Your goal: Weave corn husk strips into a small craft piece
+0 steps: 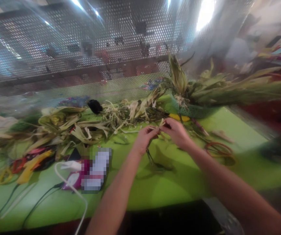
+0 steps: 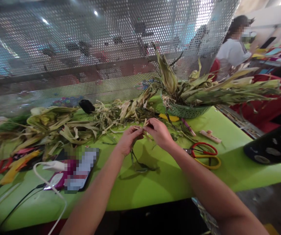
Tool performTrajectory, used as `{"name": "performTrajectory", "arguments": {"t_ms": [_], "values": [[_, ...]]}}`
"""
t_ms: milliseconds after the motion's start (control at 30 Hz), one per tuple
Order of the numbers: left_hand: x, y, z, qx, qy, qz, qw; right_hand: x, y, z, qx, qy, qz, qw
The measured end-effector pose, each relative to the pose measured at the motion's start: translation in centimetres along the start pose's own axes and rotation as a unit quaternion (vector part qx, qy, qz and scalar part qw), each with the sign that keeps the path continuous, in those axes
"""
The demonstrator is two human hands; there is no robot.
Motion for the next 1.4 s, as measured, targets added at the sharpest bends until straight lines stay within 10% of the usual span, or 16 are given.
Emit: {"name": "performTrajectory", "arguments": {"t_ms": [400, 1067, 1267, 1400], "values": [[0.9, 0.1, -0.4, 0.015, 0.08, 0.091, 0.992, 0.6, 0.8, -0.5, 0.008, 0.092, 0.105, 0.99], [-0.4, 0.2, 0.1, 0.112, 0.032, -0.124, 0.985, 0.9, 1.3, -0.5, 0.004, 0.091, 0.171, 0.981], [0.0, -1.0, 0.4, 0.139, 0.032, -0.084, 0.986, -0.9, -2.9, 0.4, 0.065, 0.017, 0.016, 0.998], [0.4, -1.6, 0.5, 0.138, 0.032, -0.084, 0.986, -1.2, -5.7, -0.3, -0.016, 0.022, -0.129, 0.991]]}}
Point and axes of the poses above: each hand's wrist, its own z-axis towards the middle knuckle, its own y-axis out of the palm, x = y × z, the point moved 6 cm from there along z, towards the middle knuckle, and after that the axes turned 8 degrees about z, right-handed, at the moved point
